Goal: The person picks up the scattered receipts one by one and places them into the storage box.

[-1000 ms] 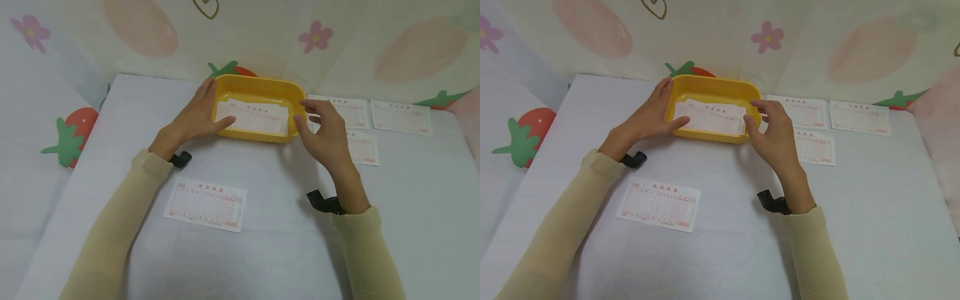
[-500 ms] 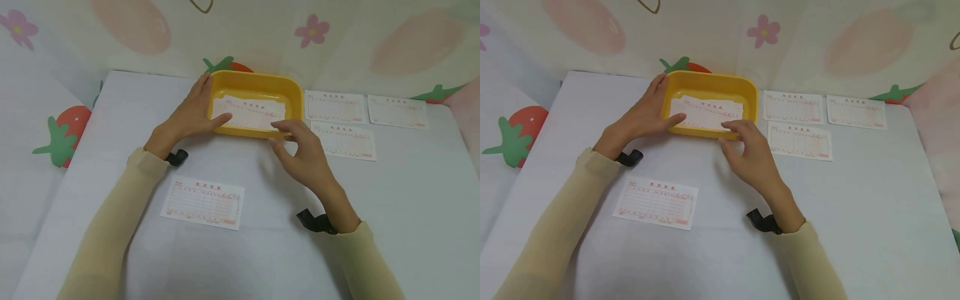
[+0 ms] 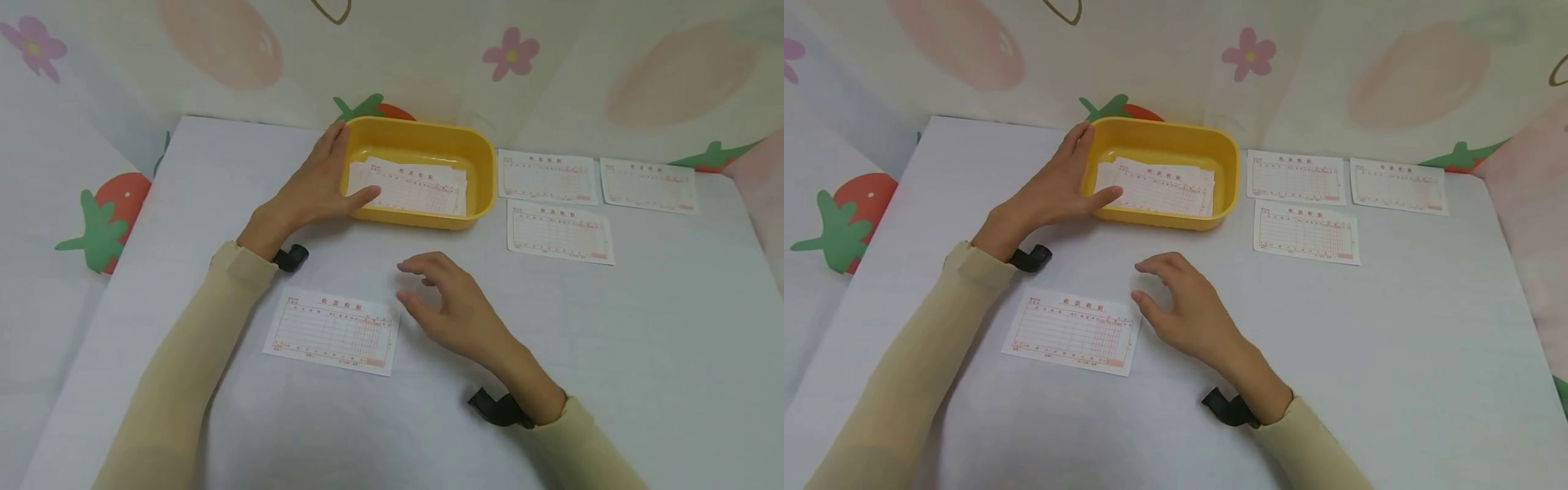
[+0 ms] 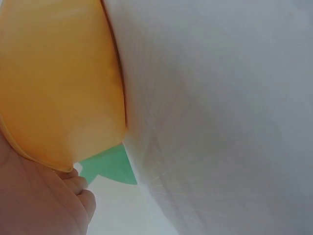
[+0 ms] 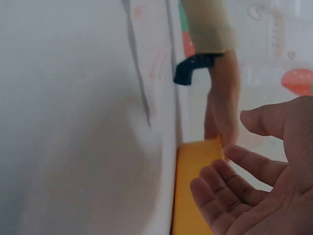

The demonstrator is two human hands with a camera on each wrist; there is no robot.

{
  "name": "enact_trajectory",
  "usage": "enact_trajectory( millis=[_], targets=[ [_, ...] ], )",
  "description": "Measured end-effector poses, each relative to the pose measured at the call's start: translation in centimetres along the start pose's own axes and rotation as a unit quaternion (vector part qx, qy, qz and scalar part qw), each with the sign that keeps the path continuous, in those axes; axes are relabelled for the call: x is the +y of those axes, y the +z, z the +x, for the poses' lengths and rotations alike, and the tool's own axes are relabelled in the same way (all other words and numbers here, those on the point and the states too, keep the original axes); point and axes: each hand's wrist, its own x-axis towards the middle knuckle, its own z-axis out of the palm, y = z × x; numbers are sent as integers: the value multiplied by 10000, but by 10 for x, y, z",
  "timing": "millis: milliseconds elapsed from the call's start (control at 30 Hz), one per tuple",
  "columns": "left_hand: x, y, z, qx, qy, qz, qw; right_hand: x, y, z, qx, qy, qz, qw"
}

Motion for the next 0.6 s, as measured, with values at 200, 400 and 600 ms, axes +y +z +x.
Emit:
enact_trajectory(
  millis=[200,400,600],
  targets=[
    [0,-1,-1,61,78,38,9999,-4,16,-10,-329,250,-99,9991],
    [0,-1,-1,71,92,59,9999,-11,28,-17,-491,194,-624,9967],
    [0,0,0,44,72,42,10000,-14,37,-22,-425,317,-1087,9927]
  ],
)
